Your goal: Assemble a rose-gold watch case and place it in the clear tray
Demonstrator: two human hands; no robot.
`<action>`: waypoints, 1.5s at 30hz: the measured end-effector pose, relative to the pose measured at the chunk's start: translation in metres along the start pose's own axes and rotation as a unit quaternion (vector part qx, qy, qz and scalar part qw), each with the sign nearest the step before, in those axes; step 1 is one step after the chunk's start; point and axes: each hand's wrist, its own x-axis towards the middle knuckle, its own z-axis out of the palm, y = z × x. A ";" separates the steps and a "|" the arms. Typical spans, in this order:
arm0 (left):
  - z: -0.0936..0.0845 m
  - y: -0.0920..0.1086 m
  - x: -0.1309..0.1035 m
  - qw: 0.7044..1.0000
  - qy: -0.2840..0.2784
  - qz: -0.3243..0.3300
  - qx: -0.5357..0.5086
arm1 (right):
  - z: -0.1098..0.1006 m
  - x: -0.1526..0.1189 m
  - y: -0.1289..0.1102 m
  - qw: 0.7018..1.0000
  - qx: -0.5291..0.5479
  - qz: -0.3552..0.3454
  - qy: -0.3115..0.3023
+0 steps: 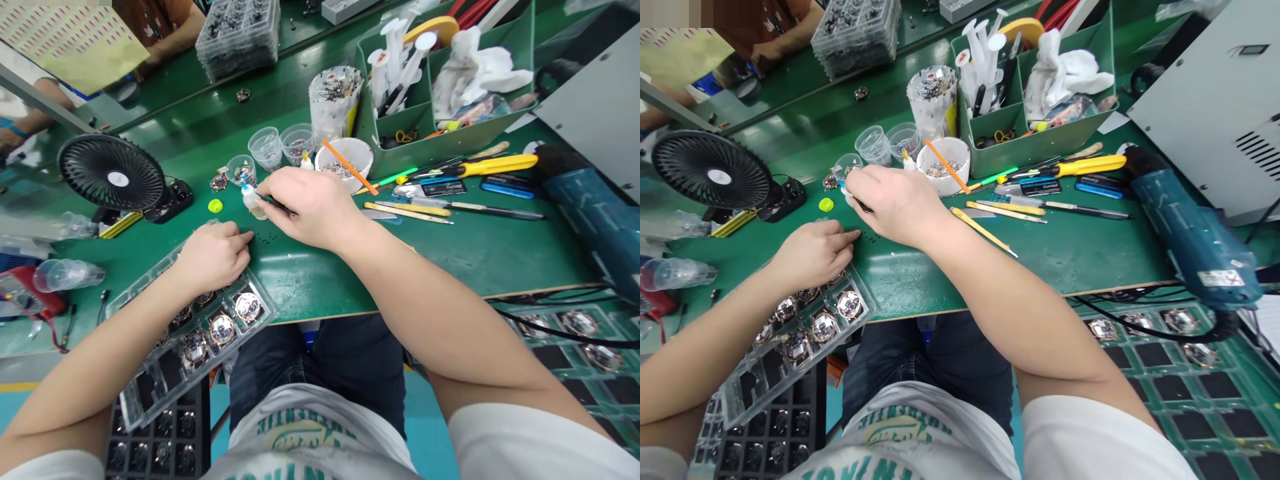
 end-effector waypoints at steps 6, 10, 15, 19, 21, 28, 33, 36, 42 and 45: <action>-0.004 0.005 0.005 0.998 0.046 -0.010 -0.029 | 0.001 0.000 0.001 1.000 -0.002 0.005 0.000; -0.013 -0.013 -0.009 0.993 0.101 -0.051 -0.045 | 0.001 0.000 0.001 1.000 0.008 -0.001 0.018; -0.026 -0.030 -0.041 0.977 0.141 -0.139 -0.076 | -0.001 0.002 0.001 0.997 0.057 -0.020 0.051; -0.037 -0.040 -0.081 0.948 0.163 -0.247 -0.116 | -0.010 0.007 -0.007 0.999 0.021 0.030 -0.040; -0.039 -0.040 -0.111 0.921 0.182 -0.314 -0.143 | -0.016 0.009 -0.014 0.989 -0.043 0.058 -0.130; -0.007 -0.012 -0.236 0.777 0.254 -0.545 -0.187 | -0.018 0.012 -0.026 0.881 -0.185 0.100 -0.424; 0.010 0.007 -0.296 0.645 0.241 -0.666 -0.285 | -0.013 0.007 -0.021 0.861 -0.216 0.107 -0.447; 0.021 0.023 -0.308 0.566 0.211 -0.686 -0.406 | -0.009 0.004 -0.018 0.865 -0.231 0.091 -0.436; 0.063 0.064 -0.299 0.422 0.185 -0.615 -0.639 | -0.007 0.004 -0.013 0.860 -0.227 0.111 -0.444; 0.079 0.072 -0.290 0.366 0.212 -0.581 -0.695 | -0.008 0.007 -0.011 0.860 -0.223 0.114 -0.445</action>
